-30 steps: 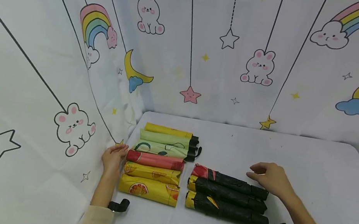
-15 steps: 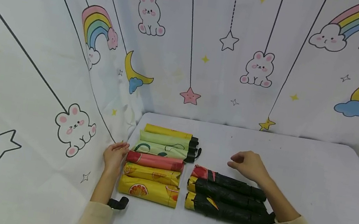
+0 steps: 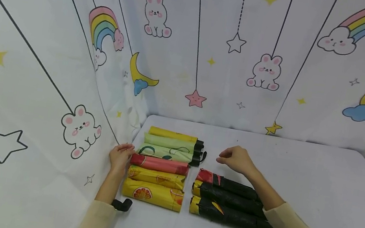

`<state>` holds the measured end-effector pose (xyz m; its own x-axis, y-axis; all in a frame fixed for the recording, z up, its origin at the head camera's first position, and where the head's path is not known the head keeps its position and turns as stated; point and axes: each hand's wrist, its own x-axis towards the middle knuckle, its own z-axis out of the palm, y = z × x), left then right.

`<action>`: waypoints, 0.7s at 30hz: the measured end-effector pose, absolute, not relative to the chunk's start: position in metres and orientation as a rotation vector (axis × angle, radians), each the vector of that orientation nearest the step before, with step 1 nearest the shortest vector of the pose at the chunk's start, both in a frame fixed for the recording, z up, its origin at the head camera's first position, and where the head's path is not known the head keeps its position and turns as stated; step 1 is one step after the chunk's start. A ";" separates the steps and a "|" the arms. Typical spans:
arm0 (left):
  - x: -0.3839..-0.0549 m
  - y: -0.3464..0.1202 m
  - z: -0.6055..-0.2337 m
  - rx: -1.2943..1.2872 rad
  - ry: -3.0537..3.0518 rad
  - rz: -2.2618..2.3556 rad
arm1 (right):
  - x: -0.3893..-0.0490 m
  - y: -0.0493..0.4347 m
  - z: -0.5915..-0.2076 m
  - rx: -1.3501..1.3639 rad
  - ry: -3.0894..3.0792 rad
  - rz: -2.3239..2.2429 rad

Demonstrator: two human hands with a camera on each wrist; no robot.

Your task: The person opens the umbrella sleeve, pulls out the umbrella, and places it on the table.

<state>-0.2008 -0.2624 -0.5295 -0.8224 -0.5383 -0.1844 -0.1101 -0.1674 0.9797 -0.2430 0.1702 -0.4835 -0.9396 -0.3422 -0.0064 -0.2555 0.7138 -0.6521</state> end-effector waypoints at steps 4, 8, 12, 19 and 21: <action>-0.204 -0.260 -0.529 0.736 -1.806 -2.061 | -0.247 0.158 -0.486 -0.472 2.775 -1.047; -0.205 -0.258 -0.529 0.757 -1.810 -2.068 | -0.250 0.147 -0.490 -0.452 2.694 -1.115; -0.207 -0.256 -0.529 0.771 -1.856 -2.055 | -0.253 0.139 -0.493 -0.416 2.575 -1.217; -0.212 -0.256 -0.534 0.786 -1.919 -1.973 | -0.258 0.130 -0.497 -0.369 2.520 -1.255; -0.214 -0.256 -0.535 0.792 -1.927 -1.961 | -0.259 0.127 -0.498 -0.366 2.509 -1.251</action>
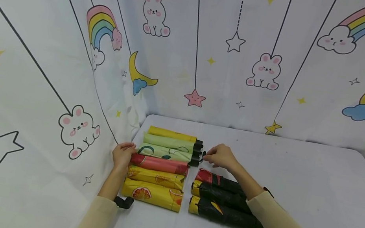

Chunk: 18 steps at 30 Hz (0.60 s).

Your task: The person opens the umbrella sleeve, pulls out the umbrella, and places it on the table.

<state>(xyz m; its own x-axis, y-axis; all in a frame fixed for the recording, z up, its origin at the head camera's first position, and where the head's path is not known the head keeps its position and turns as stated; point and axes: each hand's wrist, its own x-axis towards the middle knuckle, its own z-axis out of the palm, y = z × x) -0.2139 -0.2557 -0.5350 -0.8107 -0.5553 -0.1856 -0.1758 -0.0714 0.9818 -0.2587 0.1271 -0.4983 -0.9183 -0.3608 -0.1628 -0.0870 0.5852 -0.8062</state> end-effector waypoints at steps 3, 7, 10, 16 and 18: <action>-0.217 -0.256 -0.536 0.793 -1.934 -1.957 | -0.260 0.123 -0.501 -0.345 2.489 -1.261; -0.220 -0.255 -0.537 0.797 -1.926 -1.963 | -0.262 0.118 -0.505 -0.328 2.457 -1.278; -0.222 -0.254 -0.538 0.800 -1.931 -1.962 | -0.263 0.113 -0.509 -0.322 2.431 -1.280; -0.222 -0.254 -0.538 0.810 -1.937 -1.985 | -0.263 0.104 -0.517 -0.310 2.445 -1.253; -0.222 -0.254 -0.538 0.811 -1.940 -1.996 | -0.262 0.101 -0.517 -0.294 2.462 -1.238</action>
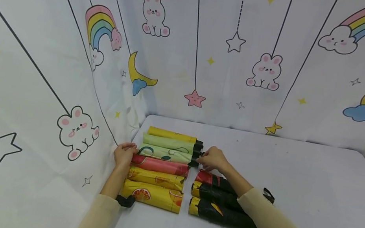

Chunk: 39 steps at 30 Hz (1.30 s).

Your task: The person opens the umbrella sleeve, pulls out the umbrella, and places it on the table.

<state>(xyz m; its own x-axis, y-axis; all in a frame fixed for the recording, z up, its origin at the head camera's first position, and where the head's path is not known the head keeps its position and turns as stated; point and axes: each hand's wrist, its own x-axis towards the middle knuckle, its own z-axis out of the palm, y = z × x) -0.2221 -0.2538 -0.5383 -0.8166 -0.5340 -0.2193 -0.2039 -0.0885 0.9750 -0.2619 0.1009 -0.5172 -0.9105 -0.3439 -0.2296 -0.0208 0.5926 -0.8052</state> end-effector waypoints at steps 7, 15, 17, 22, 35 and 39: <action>-0.225 -0.256 -0.543 0.811 -1.909 -2.049 | -0.259 0.090 -0.520 -0.231 2.502 -1.189; -0.225 -0.260 -0.544 0.870 -1.814 -2.120 | -0.261 0.087 -0.522 -0.002 2.296 -1.381; -0.225 -0.260 -0.544 0.863 -1.819 -2.119 | -0.262 0.087 -0.523 0.045 2.242 -1.434; -0.227 -0.259 -0.547 0.829 -1.822 -2.118 | -0.264 0.089 -0.526 0.114 2.153 -1.509; -0.226 -0.261 -0.553 0.866 -1.659 -2.247 | -0.260 0.086 -0.525 0.155 2.087 -1.654; -0.225 -0.262 -0.554 0.876 -1.655 -2.255 | -0.258 0.083 -0.522 0.135 2.055 -1.709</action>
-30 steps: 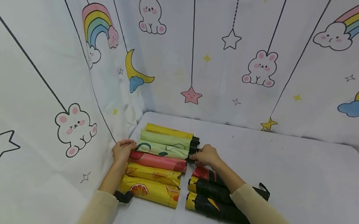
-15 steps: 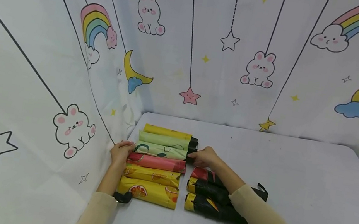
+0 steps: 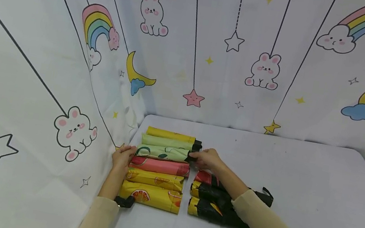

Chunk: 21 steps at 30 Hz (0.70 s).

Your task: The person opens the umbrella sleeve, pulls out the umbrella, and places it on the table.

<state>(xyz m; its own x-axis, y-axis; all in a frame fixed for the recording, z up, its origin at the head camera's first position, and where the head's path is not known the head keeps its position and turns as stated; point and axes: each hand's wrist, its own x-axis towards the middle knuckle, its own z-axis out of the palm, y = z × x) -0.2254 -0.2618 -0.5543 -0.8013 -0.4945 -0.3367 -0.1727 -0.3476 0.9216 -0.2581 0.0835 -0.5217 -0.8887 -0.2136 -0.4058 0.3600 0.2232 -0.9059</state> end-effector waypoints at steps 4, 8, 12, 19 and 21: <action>-0.226 -0.261 -0.555 0.879 -1.651 -2.247 | -0.255 0.081 -0.516 0.082 2.031 -1.770; -0.226 -0.262 -0.555 0.876 -1.649 -2.251 | -0.251 0.076 -0.511 0.058 2.044 -1.815; -0.225 -0.263 -0.556 0.883 -1.654 -2.253 | -0.247 0.071 -0.506 0.044 2.062 -1.855; -0.224 -0.264 -0.556 0.896 -1.655 -2.270 | -0.243 0.070 -0.506 0.033 2.107 -1.853; -0.224 -0.263 -0.556 0.898 -1.647 -2.262 | -0.242 0.070 -0.506 0.024 2.106 -1.845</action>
<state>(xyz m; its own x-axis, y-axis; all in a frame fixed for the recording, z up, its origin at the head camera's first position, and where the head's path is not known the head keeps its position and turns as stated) -0.2240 -0.2632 -0.5559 -0.7947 -0.4940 -0.3527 -0.1838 -0.3580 0.9154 -0.2417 0.0696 -0.5060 -0.9420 -0.2083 -0.2630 0.2333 0.1567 -0.9597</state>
